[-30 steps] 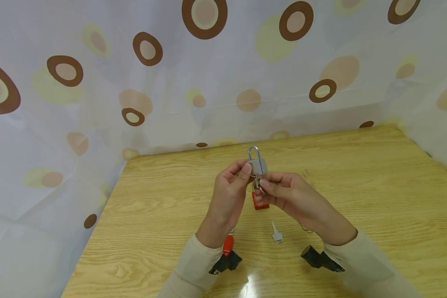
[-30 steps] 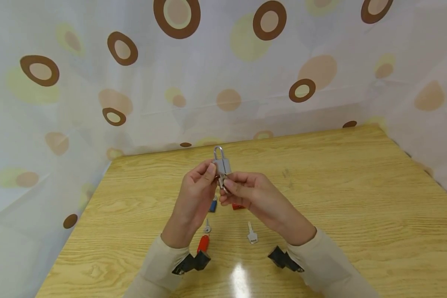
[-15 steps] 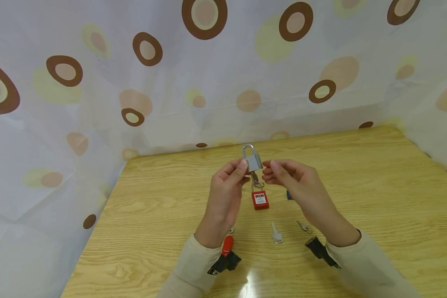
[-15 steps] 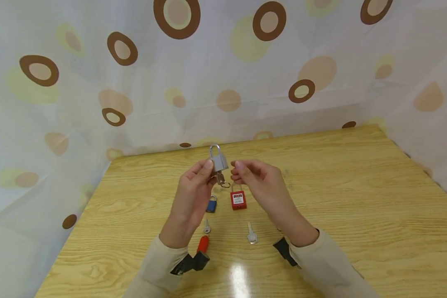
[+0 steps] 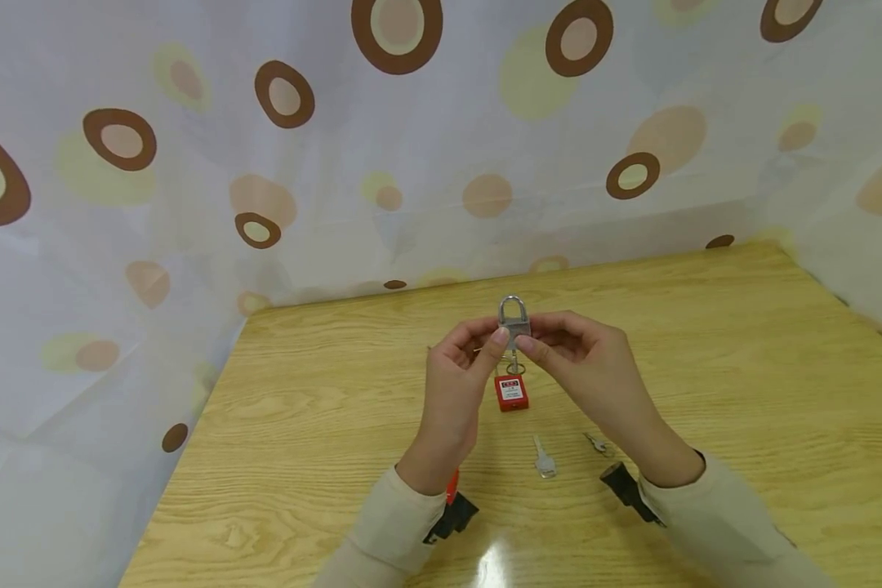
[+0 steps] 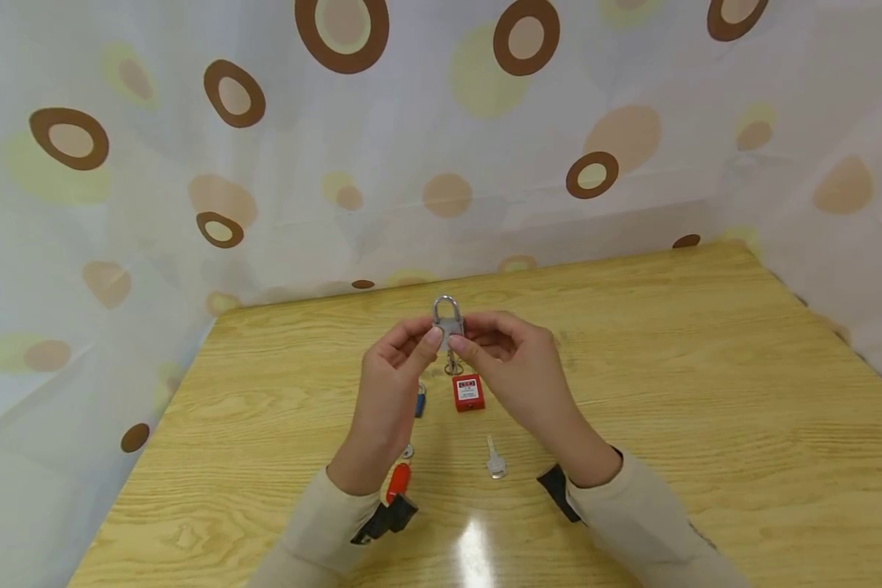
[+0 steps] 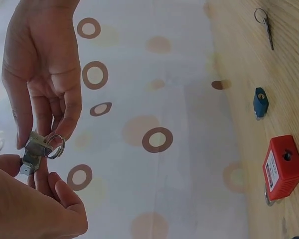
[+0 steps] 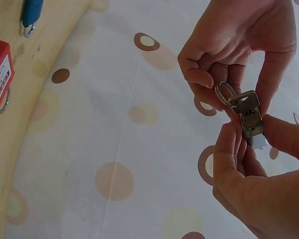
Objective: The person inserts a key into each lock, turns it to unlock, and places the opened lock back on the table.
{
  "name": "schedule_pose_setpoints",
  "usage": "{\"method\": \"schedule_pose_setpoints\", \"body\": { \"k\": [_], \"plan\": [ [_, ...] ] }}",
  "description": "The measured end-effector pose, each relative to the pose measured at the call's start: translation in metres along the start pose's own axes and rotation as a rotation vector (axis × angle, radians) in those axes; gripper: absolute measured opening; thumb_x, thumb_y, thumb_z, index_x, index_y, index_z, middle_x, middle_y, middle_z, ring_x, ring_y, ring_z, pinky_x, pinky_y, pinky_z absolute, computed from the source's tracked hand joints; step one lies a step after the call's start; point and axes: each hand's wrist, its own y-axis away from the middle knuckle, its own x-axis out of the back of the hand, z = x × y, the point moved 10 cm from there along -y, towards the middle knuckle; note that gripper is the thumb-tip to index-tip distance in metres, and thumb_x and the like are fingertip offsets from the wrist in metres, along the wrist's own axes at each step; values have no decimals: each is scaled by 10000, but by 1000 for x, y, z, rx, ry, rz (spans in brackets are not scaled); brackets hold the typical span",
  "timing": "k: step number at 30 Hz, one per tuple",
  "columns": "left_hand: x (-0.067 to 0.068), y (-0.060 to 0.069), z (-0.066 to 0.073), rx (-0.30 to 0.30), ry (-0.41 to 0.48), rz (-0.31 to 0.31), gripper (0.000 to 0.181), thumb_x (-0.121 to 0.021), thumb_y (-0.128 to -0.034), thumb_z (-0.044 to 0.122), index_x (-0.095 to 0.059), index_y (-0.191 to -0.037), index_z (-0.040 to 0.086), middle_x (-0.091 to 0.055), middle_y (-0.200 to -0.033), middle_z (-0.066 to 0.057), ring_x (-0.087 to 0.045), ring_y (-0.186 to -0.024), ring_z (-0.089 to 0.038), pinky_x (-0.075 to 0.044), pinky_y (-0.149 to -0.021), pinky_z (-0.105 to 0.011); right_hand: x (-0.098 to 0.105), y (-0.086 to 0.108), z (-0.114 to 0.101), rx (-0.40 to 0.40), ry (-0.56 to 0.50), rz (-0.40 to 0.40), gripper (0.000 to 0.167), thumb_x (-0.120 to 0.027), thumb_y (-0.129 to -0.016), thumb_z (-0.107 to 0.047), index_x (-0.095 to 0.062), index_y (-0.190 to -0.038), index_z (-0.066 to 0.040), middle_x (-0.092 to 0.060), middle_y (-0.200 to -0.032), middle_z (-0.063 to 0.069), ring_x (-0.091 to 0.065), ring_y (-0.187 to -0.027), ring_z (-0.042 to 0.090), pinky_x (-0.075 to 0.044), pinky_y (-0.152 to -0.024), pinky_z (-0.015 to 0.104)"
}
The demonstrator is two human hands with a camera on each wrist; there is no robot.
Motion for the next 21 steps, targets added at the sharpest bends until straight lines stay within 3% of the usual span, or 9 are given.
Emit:
{"method": "schedule_pose_setpoints", "body": {
  "k": [5,9,13,17,21],
  "plan": [
    [-2,0,1,-16,-33,-26,248,-628,-936,83,-622,-1132,-70,-641,-947,7,-571,-889,-131,-481,-831,-261,1,0,2,-12,26,22,302,-676,-914,-172,-641,-1126,39,-644,-1038,152,-647,-892,94,-517,-795,186],
    [1,0,-2,36,-76,-47,270,-641,-934,125,-638,-1147,-41,-643,-1004,-20,-573,-926,-148,-486,-858,-279,-3,0,5,-37,-14,8,271,-675,-912,-145,-640,-1092,55,-650,-1024,164,-667,-888,90,-530,-792,219],
    [11,-3,0,103,-189,-75,309,-620,-955,206,-636,-1182,-4,-631,-1080,-53,-551,-971,-157,-459,-858,-283,-8,-2,9,-54,-37,-27,252,-667,-915,-122,-632,-1075,71,-659,-1002,171,-692,-882,155,-542,-778,244],
    [20,-10,20,109,-336,-100,296,-597,-970,220,-637,-1180,15,-630,-1073,-79,-558,-964,-176,-453,-844,-306,-10,-2,10,-72,-25,-43,256,-668,-916,-132,-634,-1076,65,-670,-996,168,-696,-872,188,-543,-765,237],
    [20,-16,41,56,-520,-174,244,-611,-961,183,-666,-1157,50,-646,-1080,-61,-580,-976,-185,-472,-859,-347,-11,0,10,-89,-32,-62,257,-671,-915,-136,-639,-1074,62,-679,-993,162,-690,-842,132,-544,-762,239]
  ]
}}
